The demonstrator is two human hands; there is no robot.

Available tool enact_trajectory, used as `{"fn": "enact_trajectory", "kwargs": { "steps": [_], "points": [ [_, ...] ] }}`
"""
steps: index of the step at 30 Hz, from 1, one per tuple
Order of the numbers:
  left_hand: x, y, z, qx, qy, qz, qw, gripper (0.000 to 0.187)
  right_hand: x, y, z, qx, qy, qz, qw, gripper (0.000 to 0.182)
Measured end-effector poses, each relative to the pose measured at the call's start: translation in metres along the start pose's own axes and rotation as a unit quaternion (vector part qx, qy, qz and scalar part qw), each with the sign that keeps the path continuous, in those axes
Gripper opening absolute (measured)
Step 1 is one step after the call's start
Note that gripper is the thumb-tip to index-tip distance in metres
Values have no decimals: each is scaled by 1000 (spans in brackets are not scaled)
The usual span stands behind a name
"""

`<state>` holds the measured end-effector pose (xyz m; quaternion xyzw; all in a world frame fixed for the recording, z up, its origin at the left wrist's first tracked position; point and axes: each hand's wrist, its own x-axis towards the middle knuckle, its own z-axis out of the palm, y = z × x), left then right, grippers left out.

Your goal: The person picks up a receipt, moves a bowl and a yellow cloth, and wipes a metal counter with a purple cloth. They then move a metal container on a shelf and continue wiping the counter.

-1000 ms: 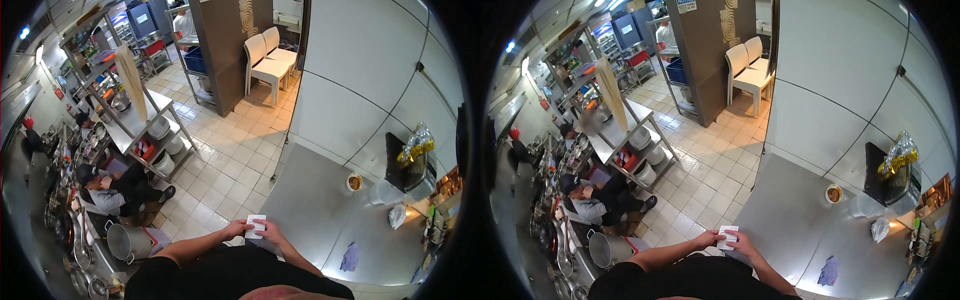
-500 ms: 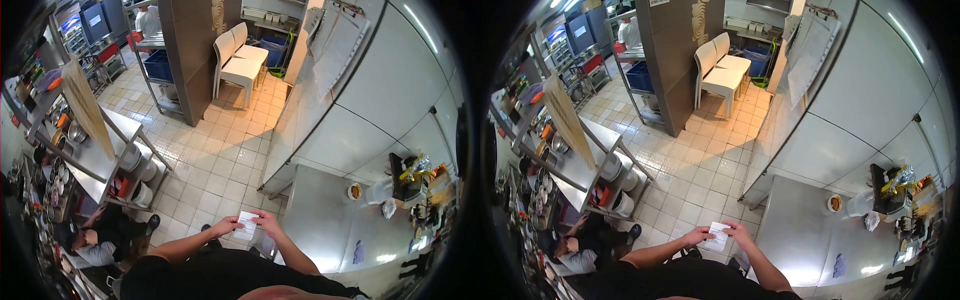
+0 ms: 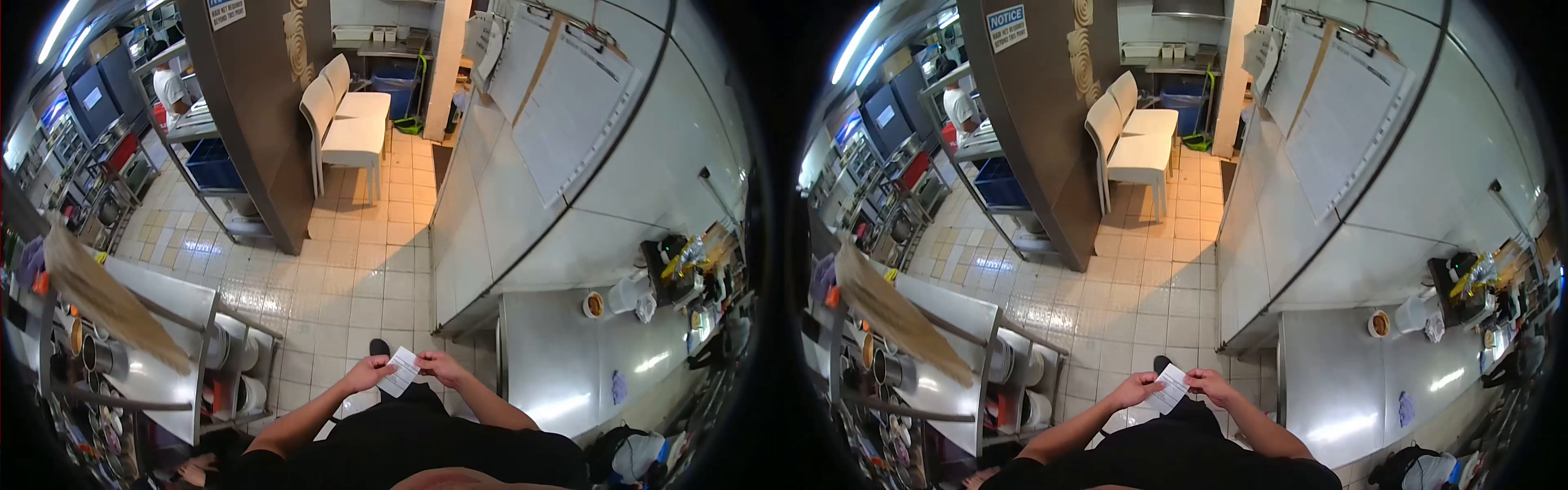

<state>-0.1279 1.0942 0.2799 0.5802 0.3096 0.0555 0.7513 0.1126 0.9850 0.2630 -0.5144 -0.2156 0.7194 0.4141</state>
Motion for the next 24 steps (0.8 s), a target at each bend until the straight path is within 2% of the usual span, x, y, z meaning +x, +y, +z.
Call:
{"fn": "enact_trajectory", "kwargs": {
  "steps": [1, 4, 7, 10, 13, 16, 19, 24],
  "points": [
    [5, 13, -13, 17, 21, 27, 999, 24, 19, -16, 0, -19, -13, -6, 1000, 22],
    [26, 36, -76, 73, 38, -2, 997, 25, 80, -68, 3, -83, -66, -3, 994, 20],
    [37, 74, -124, 24, 104, -13, 994, 26, 136, -125, 18, -136, -118, 39, 983, 17],
    [58, 97, -176, 23, 169, -1, 985, 26, 208, -170, 28, -184, -146, 9, 972, 16],
    [82, 110, -224, -19, 245, 28, 969, 24, 283, -223, 49, -137, -125, -21, 982, 14],
    [102, 131, -247, -130, 293, 79, 944, 21, 317, -273, 96, -5, -103, -43, 994, 13],
    [114, 143, -280, -173, 292, 90, 936, 16, 345, -302, 118, 30, -95, -37, 994, 14],
    [136, 151, -360, -193, 263, 110, 939, 15, 401, -317, 114, -58, -113, -18, 992, 17]
  ]
}}
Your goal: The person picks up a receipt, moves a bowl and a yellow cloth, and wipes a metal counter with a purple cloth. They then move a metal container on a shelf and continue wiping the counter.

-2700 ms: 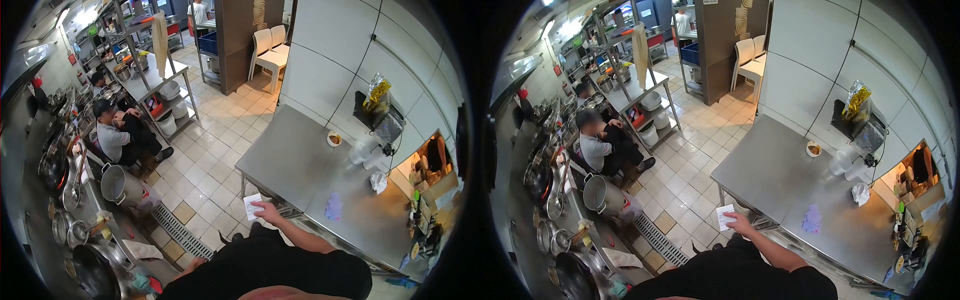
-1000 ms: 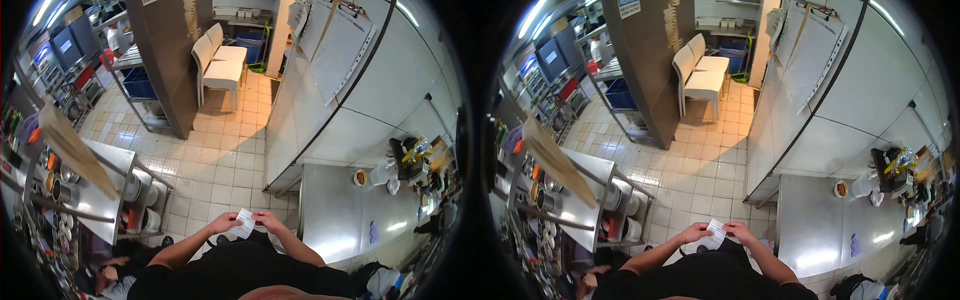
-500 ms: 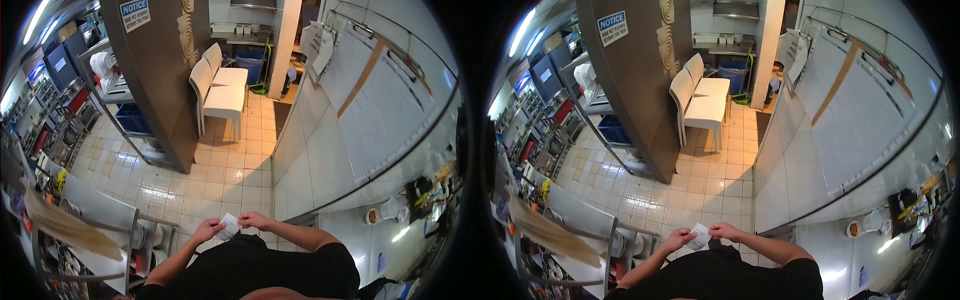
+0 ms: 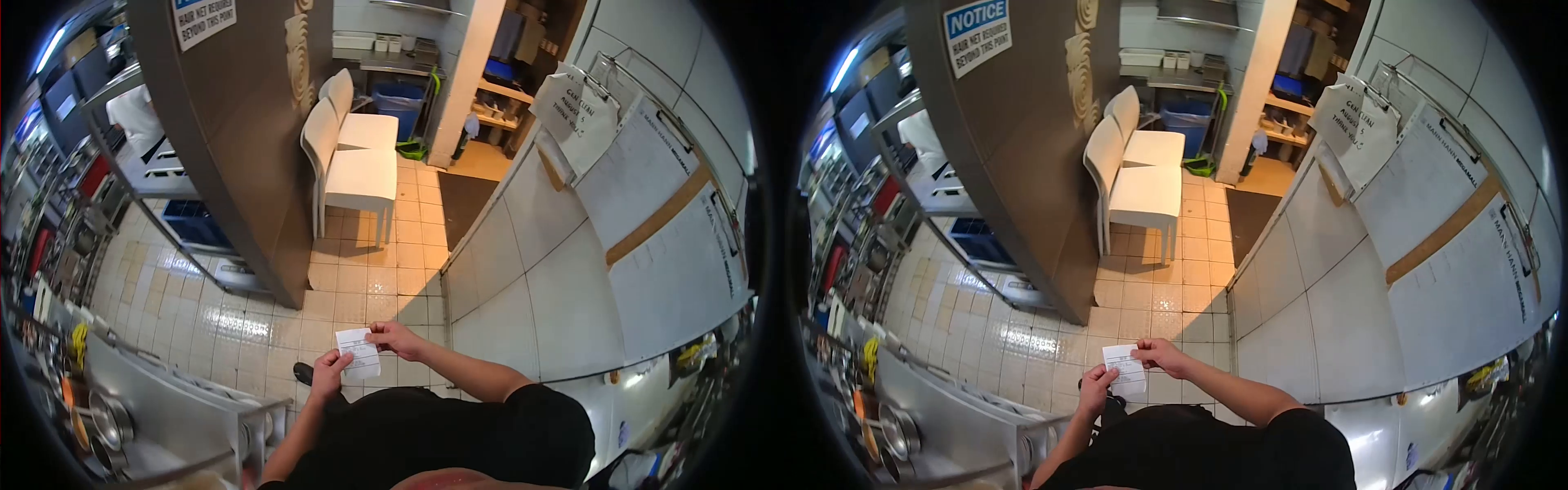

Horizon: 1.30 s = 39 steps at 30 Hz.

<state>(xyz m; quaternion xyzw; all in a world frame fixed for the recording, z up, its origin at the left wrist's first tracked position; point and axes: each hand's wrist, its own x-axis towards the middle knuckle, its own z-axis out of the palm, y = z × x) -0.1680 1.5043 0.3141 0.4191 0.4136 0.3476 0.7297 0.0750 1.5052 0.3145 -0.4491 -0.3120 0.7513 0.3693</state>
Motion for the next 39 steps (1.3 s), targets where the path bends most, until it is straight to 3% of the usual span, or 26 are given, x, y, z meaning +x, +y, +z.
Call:
{"fn": "enact_trajectory", "kwargs": {
  "steps": [4, 11, 15, 18, 24, 28, 32, 35, 38, 39],
  "points": [
    [50, 18, -54, 7, -45, 12, 999, 15, 35, -17, 38, -12, 16, 34, 999, 22],
    [121, 89, -138, -6, -119, 18, 993, 13, 116, -45, 93, -1, 119, -3, 993, 26],
    [148, 116, -161, -43, -112, 81, 990, 33, 143, -63, 115, 4, 168, -22, 985, 26],
    [157, 140, -178, 21, -97, 95, 991, 40, 168, -73, 124, 16, 147, -25, 989, 26],
    [200, 157, -222, 20, -73, 156, 985, 38, 244, -107, 141, 62, 109, -38, 991, 26],
    [216, 194, -251, -35, -52, 112, 992, 42, 283, -151, 153, -128, 63, -92, 985, 31],
    [226, 231, -296, 8, -9, 126, 992, 44, 343, -183, 170, -172, -1, -108, 979, 29],
    [232, 256, -323, -29, -10, 147, 989, 28, 389, -207, 196, -142, -65, -139, 978, 24],
    [237, 260, -343, 22, 61, 117, 991, 22, 434, -210, 200, -145, -118, -143, 972, 22],
    [236, 263, -341, -16, 89, 165, 982, 18, 448, -212, 205, -153, -134, -145, 968, 21]
  ]
}}
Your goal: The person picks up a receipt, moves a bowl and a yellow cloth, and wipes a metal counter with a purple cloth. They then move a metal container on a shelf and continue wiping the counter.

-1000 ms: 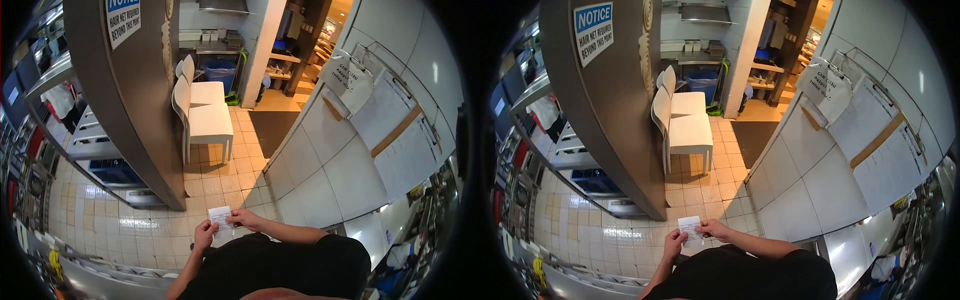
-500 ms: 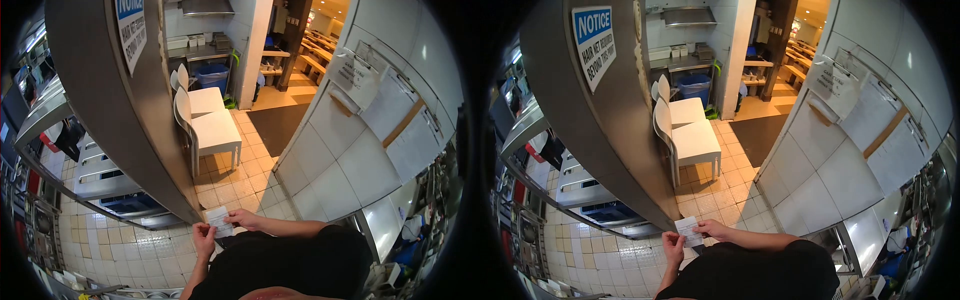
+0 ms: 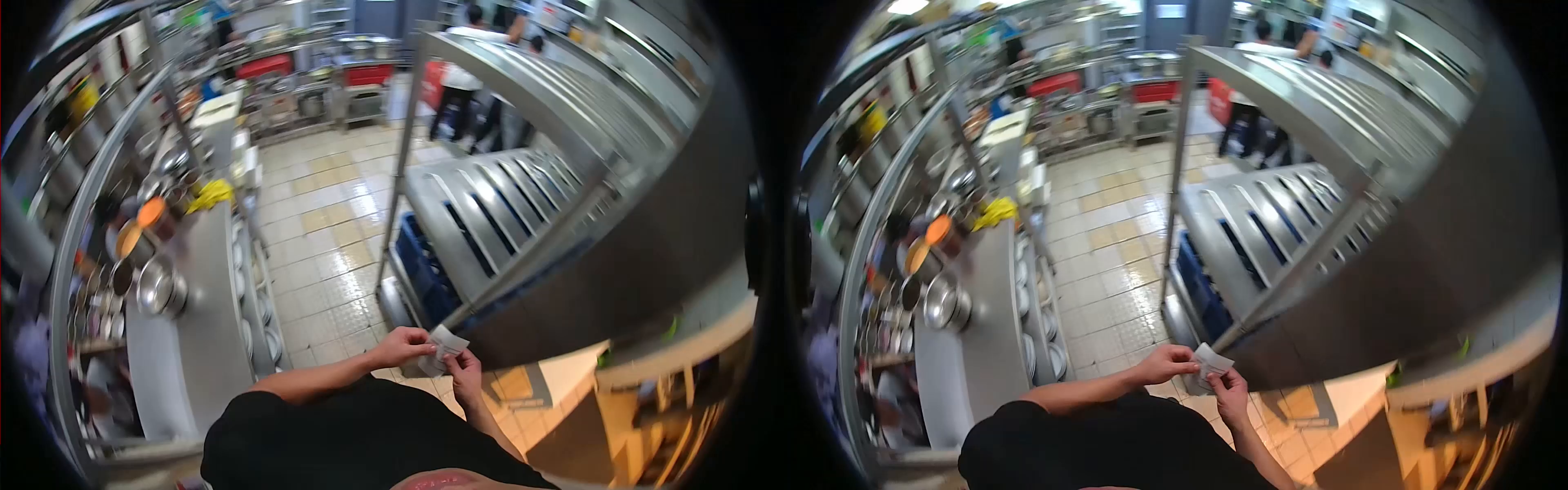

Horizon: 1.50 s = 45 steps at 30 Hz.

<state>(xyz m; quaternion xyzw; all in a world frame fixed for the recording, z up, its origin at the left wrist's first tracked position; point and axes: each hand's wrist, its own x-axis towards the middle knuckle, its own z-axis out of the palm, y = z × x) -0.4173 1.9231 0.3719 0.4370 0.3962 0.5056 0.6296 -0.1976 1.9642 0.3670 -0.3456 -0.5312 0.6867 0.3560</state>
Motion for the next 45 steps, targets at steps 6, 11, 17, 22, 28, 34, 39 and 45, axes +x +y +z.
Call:
{"fn": "enact_trajectory", "kwargs": {
  "steps": [6, 11, 17, 22, 28, 34, 39, 45],
  "points": [
    [4, -21, -47, -75, 119, 26, 990, 20, 84, 13, 28, 41, -59, 27, 997, 16],
    [2, -1, -116, -68, 200, 61, 976, 27, 164, 35, 82, 27, -105, 45, 993, 15],
    [-12, 37, -289, 18, 395, 96, 914, 18, 282, 48, 159, -17, -18, 140, 990, 27],
    [-70, 160, -455, 162, 615, 164, 754, 23, 375, 125, 176, -167, -82, 175, 967, 31],
    [-123, 293, -613, 325, 729, 282, 532, 27, 385, 272, 71, -564, -174, -3, 807, 45],
    [-142, 408, -712, 429, 787, 223, 383, 36, 407, 293, 106, -532, -151, 346, 758, 50],
    [-136, 462, -801, 446, 808, 223, 314, 35, 512, 311, 160, -491, -149, 377, 771, 57],
    [-121, 486, -850, 443, 836, 219, 236, 32, 700, 305, 214, -404, -126, 378, 823, 68]
  ]
}}
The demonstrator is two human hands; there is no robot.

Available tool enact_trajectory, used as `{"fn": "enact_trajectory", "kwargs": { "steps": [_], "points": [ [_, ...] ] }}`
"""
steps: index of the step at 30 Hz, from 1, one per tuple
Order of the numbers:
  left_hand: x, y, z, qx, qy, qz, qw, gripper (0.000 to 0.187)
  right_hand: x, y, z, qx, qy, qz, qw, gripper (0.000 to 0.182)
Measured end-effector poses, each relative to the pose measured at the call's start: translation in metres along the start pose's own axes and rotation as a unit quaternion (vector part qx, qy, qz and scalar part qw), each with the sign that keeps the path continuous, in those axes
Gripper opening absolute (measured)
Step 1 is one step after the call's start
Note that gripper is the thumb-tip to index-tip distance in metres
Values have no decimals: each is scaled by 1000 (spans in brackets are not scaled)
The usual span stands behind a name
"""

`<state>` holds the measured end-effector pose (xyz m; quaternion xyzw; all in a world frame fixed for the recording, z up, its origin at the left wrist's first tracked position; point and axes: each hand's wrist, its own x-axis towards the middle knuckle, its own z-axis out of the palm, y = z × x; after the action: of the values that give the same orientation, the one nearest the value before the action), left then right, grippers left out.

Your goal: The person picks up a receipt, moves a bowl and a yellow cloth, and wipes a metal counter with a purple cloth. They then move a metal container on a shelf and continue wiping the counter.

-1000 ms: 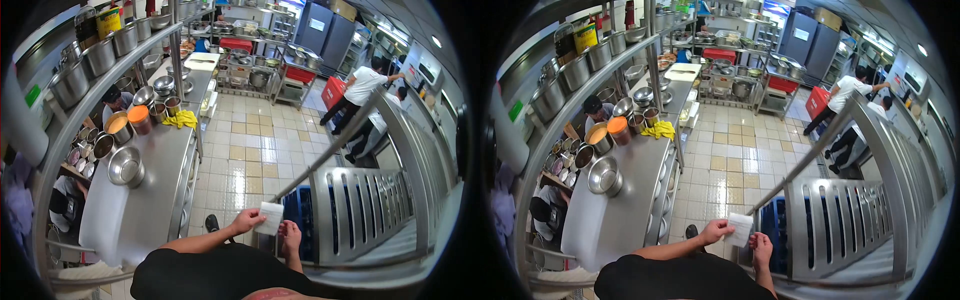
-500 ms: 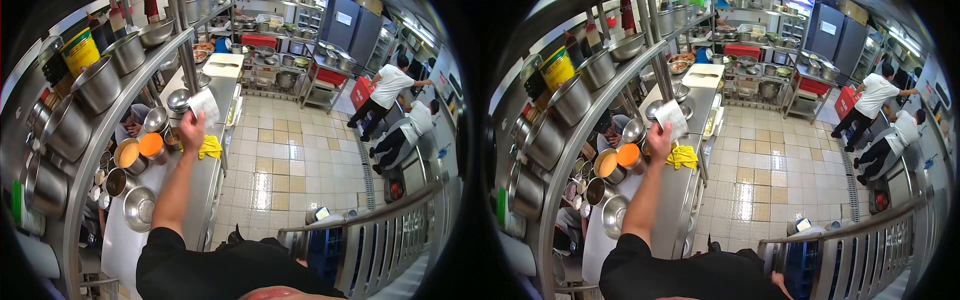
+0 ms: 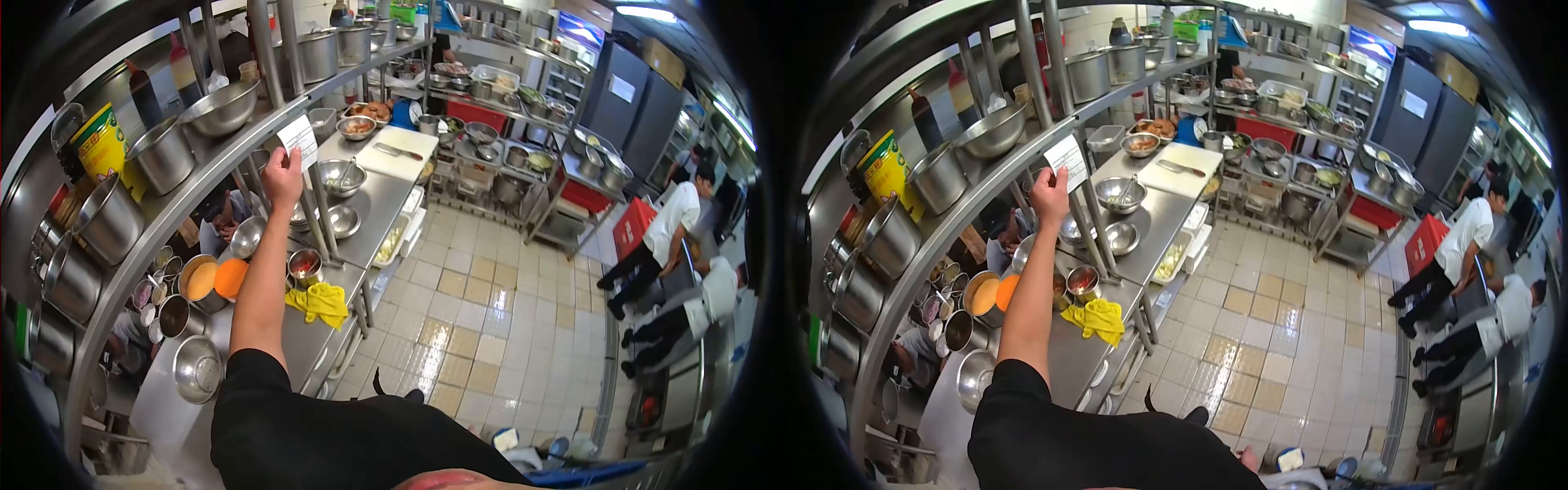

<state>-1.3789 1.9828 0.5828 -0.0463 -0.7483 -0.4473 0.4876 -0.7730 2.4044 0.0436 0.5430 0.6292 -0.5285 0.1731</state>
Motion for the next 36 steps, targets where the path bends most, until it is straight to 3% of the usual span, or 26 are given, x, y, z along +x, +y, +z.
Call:
{"fn": "enact_trajectory", "kwargs": {
  "steps": [3, 8, 9, 16, 18, 20, 22, 24, 26, 28, 30, 31, 32, 33, 35, 36],
  "points": [
    [6, 4, 15, 34, 32, -16, 999, 34, 39, -89, -47, 52, 3, -22, 998, 73],
    [18, -44, 44, -117, 80, -33, 989, 27, 108, -197, -117, 87, 41, -6, 995, 47],
    [20, -37, 40, -80, 89, -50, 992, 23, 118, -213, -126, 91, 42, -20, 995, 46],
    [31, -30, 36, -206, 138, -76, 966, 19, 170, -290, -131, 73, 11, -16, 997, 29],
    [25, -30, 36, -136, 192, -16, 972, 21, 181, -303, -122, 47, -1, 11, 999, 27],
    [7, -9, 49, -121, 323, 72, 936, 34, 187, -311, -114, 25, -3, 40, 999, 26],
    [-20, -18, 56, 86, 416, 202, 882, 44, 208, -312, -113, -49, -34, 26, 998, 26],
    [-51, -22, 106, 78, 300, 275, 910, 42, 254, -295, -124, -271, -142, -109, 946, 26],
    [-64, -31, 170, 24, 110, 250, 962, 41, 304, -276, -135, -427, -230, -297, 822, 26],
    [-87, -80, 226, -24, 1, -17, 1000, 45, 334, -287, -147, -476, -289, -417, 719, 28],
    [-89, -133, 260, -16, -39, -292, 956, 48, 312, -353, -148, -507, -166, -460, 710, 28],
    [-118, -234, 275, -48, -18, -339, 940, 50, 294, -393, -148, -520, -103, -472, 705, 29],
    [-107, -227, 279, -129, 12, -494, 860, 52, 313, -437, -127, -458, -141, -220, 850, 36],
    [-101, -235, 284, -110, 15, -534, 838, 61, 317, -469, -116, -334, -119, -149, 923, 33],
    [-95, -262, 290, -43, -17, -603, 796, 88, 320, -532, -95, -57, -42, -37, 997, 33],
    [-100, -291, 299, -16, 18, -647, 762, 95, 322, -558, -86, -71, -52, -51, 995, 34]
  ]
}}
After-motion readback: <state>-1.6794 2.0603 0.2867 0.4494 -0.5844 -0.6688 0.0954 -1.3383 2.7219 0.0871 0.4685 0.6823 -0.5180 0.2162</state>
